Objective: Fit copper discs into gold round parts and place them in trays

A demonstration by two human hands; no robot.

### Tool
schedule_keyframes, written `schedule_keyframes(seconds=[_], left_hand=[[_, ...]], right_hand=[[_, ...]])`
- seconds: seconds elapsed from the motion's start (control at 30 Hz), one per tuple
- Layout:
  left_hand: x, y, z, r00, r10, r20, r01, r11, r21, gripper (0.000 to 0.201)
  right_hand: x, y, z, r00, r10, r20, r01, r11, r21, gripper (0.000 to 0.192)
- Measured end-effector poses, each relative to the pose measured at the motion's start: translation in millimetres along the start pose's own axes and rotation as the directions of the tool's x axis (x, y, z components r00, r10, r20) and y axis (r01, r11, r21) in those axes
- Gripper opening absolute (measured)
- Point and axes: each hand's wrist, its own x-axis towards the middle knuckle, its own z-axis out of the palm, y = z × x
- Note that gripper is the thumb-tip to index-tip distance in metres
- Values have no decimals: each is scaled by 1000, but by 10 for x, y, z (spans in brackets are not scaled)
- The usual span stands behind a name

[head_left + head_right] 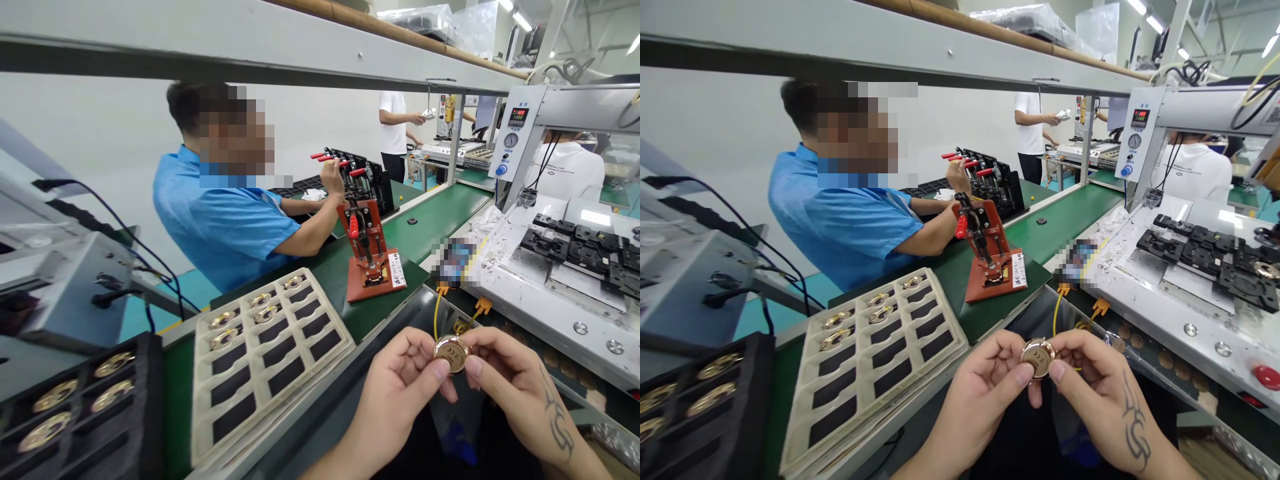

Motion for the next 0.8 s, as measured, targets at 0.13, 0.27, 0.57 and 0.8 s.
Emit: schedule_keyframes(seconds=[0.13,0.27,0.57,0.8], left_hand=[[3,5,3,1000,-10,9,10,1000,-5,35],[-11,21,14,1000,-17,-7,17,1000,13,36],[-43,35,40,999,9,-50,-4,996,93,37],[-41,64,44,999,11,-46,-6,994,113,38]], right_hand=[[-8,-14,0,1000,9,-16,-9,1000,-9,19],[-1,5,-10,1000,8,-15,-9,1000,-21,22],[13,71,-19,1000,6,-3,-6,1000,-24,25],[4,73,-24,1000,7,9,-6,1000,-26,24]])
